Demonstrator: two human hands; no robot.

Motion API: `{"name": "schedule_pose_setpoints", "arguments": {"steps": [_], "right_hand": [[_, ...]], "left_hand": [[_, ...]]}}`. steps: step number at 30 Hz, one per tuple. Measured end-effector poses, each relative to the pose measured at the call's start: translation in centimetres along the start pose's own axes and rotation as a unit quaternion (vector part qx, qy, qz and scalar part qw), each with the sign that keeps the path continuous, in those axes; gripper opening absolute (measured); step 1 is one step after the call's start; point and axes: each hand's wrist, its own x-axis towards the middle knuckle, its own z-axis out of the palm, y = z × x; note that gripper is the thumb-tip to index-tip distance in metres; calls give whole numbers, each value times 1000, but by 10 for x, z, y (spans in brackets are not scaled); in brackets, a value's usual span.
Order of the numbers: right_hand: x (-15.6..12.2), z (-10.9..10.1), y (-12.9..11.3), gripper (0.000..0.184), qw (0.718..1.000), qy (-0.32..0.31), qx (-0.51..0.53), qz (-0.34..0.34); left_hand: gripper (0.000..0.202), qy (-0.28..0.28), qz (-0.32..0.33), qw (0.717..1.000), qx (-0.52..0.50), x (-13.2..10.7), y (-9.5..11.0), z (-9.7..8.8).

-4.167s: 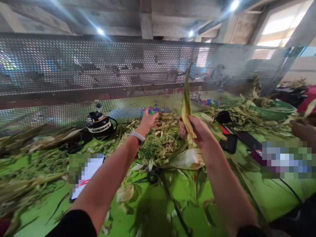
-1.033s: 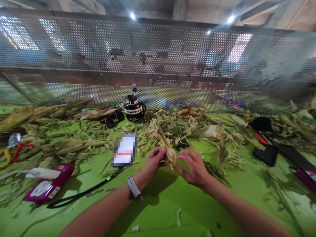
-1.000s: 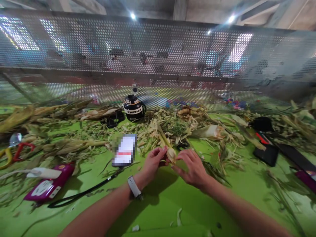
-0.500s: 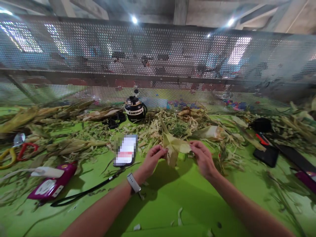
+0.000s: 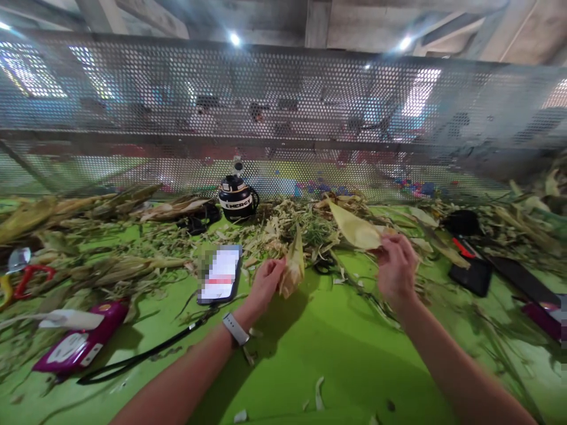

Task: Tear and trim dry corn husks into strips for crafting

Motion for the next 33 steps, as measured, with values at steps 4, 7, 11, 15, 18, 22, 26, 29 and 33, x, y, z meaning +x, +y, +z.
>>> {"name": "schedule_pose_setpoints", "arguments": {"steps": [4,7,11,15,18,22,26,29,33], "right_hand": [[-28,4,-3,6,938,-121,-197,-259],[-52,8,3,8,827,-285,-288,-390],[-70,16,4,11,742,-419,-259,-454],[-68,27,-2,25,889,-311,-233,-242],[-66,35,0,22,918,-323,-222,-64],[-68,39,9,24,931,-319,-177,22],[-69,40,14,30,942,-299,-112,108],[-66,41,13,35,939,-297,-59,166],[-61,40,9,39,912,-305,6,273]], "left_hand": [[39,43,128,989,67,-14,13,1],[36,-130,108,986,14,-27,19,6],[31,-119,-11,984,-132,-32,15,16],[27,-120,-13,987,-108,-32,11,20],[24,-137,30,989,-39,-36,11,22],[28,-160,33,987,9,-42,12,22],[31,-220,18,975,2,-43,13,21],[31,-226,-1,974,-12,-41,11,21],[32,-228,-50,972,-26,-39,8,21]]}}
